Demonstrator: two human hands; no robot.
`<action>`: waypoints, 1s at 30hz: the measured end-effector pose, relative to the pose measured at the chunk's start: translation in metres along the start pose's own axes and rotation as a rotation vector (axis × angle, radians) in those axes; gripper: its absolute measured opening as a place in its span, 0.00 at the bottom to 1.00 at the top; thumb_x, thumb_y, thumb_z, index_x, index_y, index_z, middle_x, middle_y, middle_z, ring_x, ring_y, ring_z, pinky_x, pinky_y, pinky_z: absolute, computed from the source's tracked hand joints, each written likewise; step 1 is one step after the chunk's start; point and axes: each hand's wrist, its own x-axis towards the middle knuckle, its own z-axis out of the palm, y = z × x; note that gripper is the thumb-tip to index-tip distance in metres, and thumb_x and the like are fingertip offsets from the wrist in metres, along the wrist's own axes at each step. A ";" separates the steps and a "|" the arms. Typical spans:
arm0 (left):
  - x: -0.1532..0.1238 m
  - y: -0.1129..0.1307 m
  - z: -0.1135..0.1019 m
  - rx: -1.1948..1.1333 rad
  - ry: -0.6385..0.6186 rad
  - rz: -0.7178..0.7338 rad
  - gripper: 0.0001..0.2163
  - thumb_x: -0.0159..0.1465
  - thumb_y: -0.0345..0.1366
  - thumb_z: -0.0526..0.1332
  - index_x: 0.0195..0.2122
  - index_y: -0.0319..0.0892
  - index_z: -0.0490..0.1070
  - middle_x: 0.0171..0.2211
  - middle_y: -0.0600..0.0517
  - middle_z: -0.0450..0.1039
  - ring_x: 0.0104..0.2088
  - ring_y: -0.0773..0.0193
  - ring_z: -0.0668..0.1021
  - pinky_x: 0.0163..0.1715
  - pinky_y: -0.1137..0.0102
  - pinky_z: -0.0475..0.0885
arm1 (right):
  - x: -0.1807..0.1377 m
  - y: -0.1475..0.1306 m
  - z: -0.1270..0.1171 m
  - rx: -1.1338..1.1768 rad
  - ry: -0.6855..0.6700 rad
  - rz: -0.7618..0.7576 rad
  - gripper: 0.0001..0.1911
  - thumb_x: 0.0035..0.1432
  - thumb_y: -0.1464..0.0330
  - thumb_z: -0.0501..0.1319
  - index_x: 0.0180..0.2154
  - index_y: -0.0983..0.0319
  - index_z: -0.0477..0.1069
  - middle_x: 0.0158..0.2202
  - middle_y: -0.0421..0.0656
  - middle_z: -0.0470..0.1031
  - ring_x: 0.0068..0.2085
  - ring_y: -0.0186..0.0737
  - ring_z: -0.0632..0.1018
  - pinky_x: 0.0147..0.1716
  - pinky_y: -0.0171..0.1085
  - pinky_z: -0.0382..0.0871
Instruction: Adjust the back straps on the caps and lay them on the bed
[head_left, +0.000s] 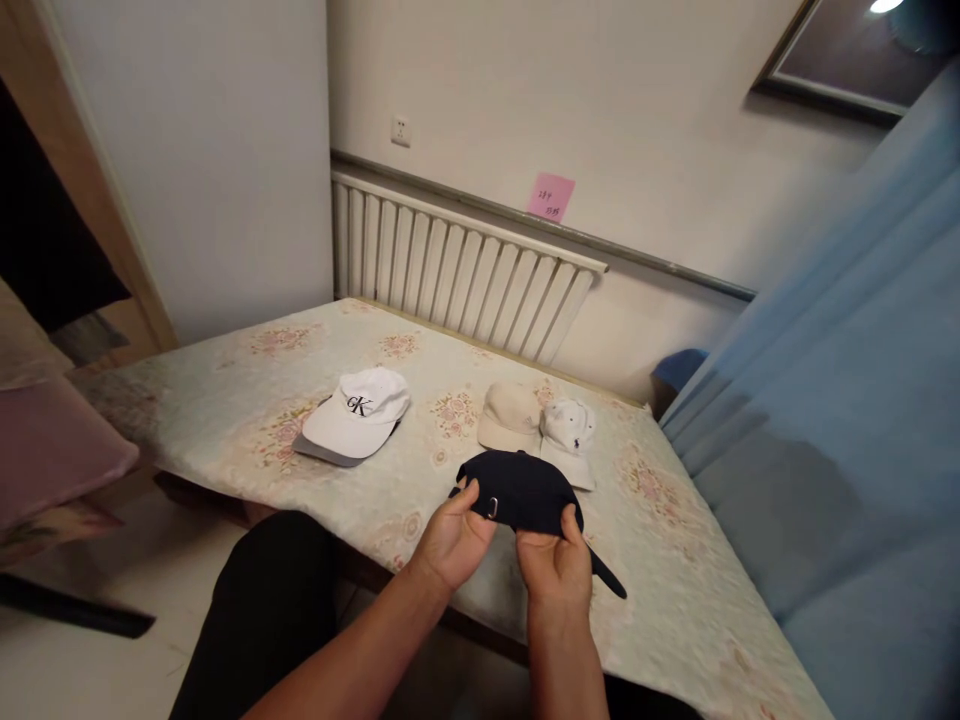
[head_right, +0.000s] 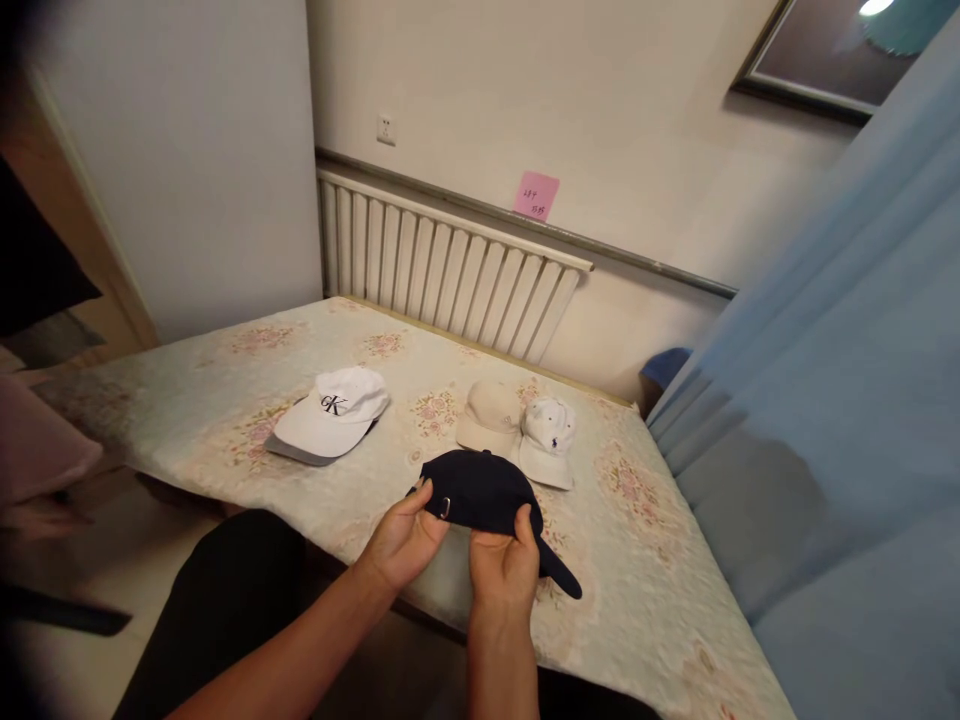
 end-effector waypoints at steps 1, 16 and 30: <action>0.000 0.001 0.000 -0.006 0.003 -0.008 0.16 0.65 0.27 0.54 0.53 0.37 0.67 0.43 0.46 0.77 0.47 0.62 0.77 0.55 0.62 0.66 | 0.001 -0.001 -0.002 -0.011 0.001 -0.006 0.14 0.62 0.63 0.53 0.41 0.60 0.75 0.41 0.42 0.80 0.49 0.38 0.76 0.59 0.47 0.58; -0.006 -0.013 0.006 0.035 -0.125 -0.014 0.12 0.64 0.23 0.53 0.45 0.41 0.70 0.38 0.50 0.77 0.40 0.67 0.78 0.51 0.67 0.69 | -0.021 0.033 0.015 -0.261 -0.110 -0.085 0.18 0.50 0.68 0.67 0.45 0.64 0.72 0.40 0.43 0.79 0.45 0.40 0.78 0.57 0.47 0.61; 0.002 0.016 0.019 -0.170 0.044 -0.013 0.17 0.67 0.39 0.50 0.53 0.33 0.62 0.50 0.38 0.71 0.53 0.54 0.73 0.53 0.60 0.70 | -0.009 -0.004 0.024 -0.132 -0.110 -0.079 0.09 0.59 0.70 0.57 0.42 0.62 0.72 0.42 0.43 0.79 0.49 0.36 0.76 0.56 0.45 0.64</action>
